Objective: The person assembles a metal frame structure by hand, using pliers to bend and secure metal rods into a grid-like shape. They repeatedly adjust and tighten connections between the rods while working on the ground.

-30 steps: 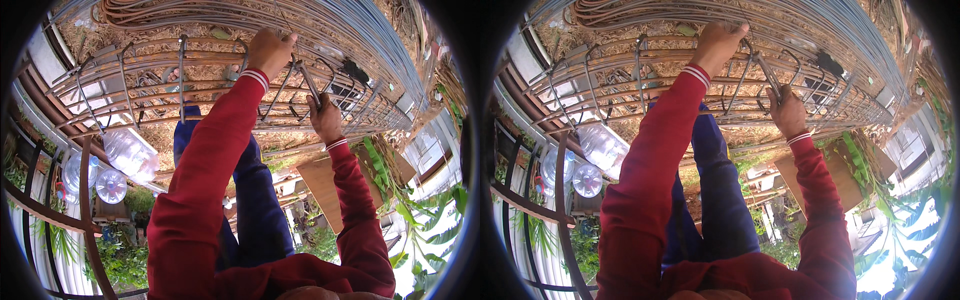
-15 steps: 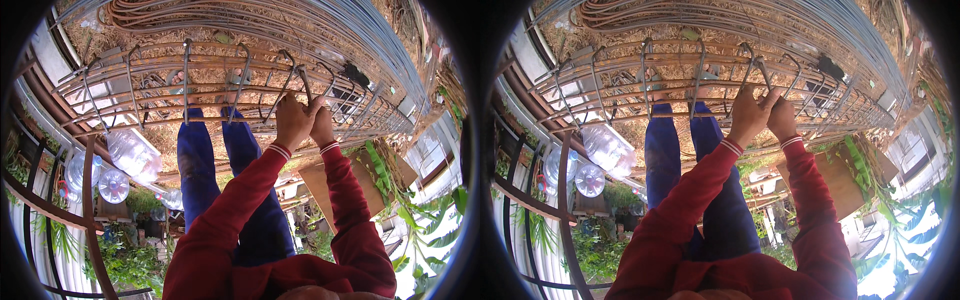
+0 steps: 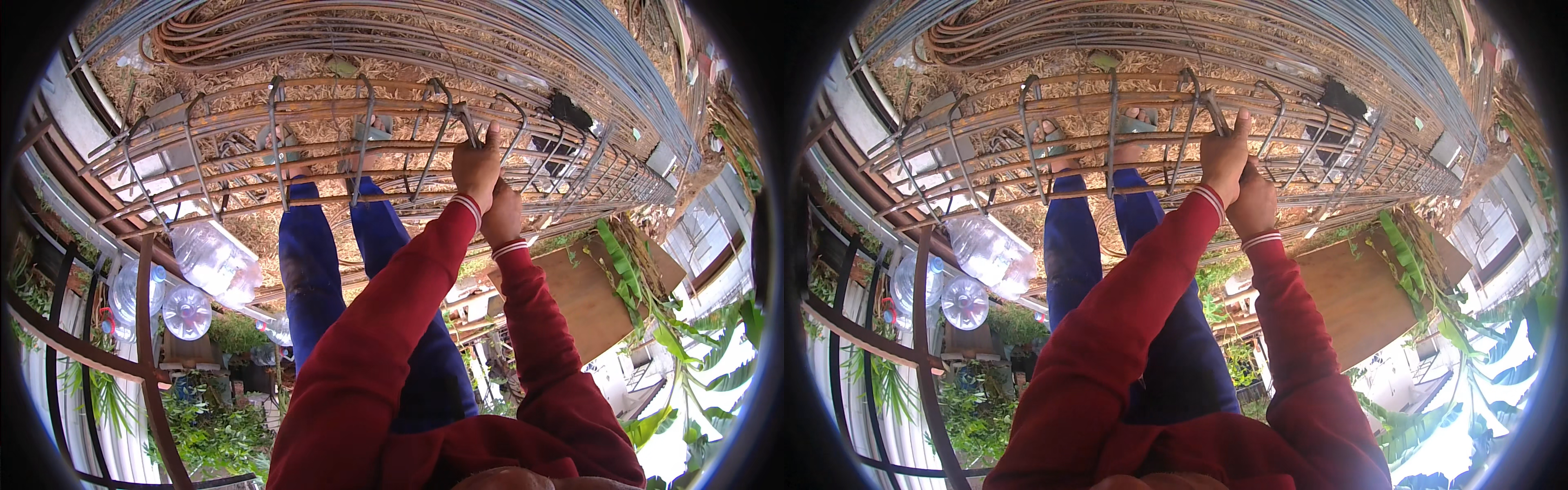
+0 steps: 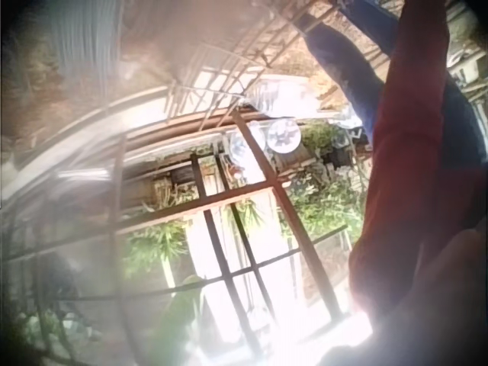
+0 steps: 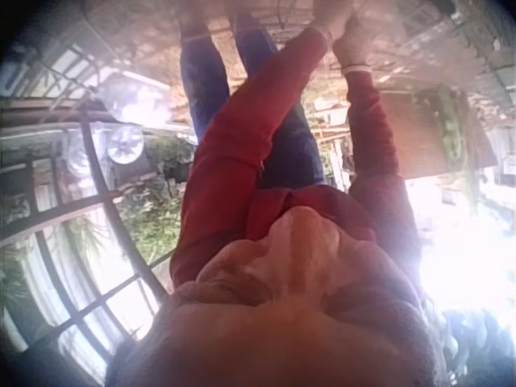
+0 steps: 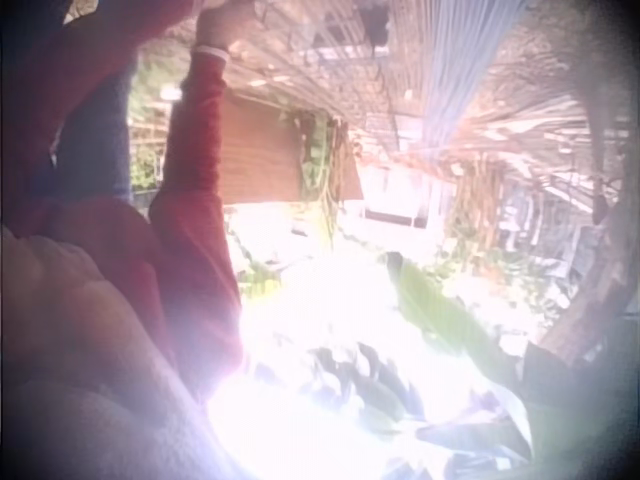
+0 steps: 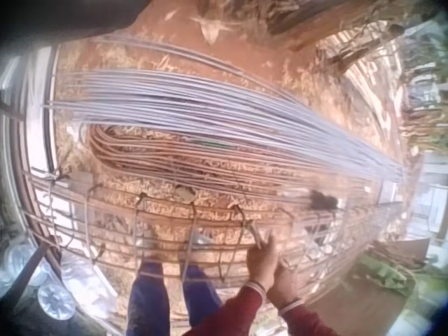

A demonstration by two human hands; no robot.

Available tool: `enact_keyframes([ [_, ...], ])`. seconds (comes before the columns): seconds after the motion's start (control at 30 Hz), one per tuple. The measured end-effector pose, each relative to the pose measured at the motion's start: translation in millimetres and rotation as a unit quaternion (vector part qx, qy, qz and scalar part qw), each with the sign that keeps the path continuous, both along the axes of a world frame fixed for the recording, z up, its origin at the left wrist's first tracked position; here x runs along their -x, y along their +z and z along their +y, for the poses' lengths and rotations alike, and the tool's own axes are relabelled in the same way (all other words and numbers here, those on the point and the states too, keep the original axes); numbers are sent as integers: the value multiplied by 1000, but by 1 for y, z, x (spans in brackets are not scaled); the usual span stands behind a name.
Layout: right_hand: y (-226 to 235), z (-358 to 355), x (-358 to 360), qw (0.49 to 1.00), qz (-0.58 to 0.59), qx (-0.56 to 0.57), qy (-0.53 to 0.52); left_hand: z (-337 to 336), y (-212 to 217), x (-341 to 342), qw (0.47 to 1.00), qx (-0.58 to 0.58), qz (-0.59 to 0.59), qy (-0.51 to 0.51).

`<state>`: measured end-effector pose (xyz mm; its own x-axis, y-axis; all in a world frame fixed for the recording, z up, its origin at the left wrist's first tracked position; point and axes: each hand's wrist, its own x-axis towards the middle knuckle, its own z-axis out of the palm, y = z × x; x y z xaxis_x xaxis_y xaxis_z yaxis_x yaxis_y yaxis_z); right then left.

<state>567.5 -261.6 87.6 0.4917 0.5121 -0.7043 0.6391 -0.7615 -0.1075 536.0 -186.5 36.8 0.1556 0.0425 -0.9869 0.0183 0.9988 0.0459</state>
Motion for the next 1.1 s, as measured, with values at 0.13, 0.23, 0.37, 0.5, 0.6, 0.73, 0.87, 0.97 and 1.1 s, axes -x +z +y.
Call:
enact_keyframes([
  [0.13,-17,-17,-12,994,35,-104,-6,-9,-14,-10,992,-71,74,-73],
  [0.23,-26,-25,-10,989,55,-98,-93,-12,-18,-10,987,-80,96,-98],
  [0.37,-29,-22,-7,980,119,-100,-124,2,-3,6,980,-138,38,-137],
  [0.5,-24,-14,-8,955,183,12,-232,22,21,56,911,-284,44,-296],
  [0.6,-20,-7,-8,990,49,14,-129,62,-3,76,861,-427,116,-250],
  [0.73,-15,2,-15,994,50,4,-94,118,-56,44,916,-343,-29,-206],
  [0.87,-9,2,-26,717,477,121,-494,130,-65,29,964,-261,-45,37],
  [0.97,-13,0,-25,819,400,103,-397,148,-61,45,948,-299,-70,90],
  [1.1,-18,1,-28,967,185,35,-170,179,-59,66,959,-243,-128,74],
])
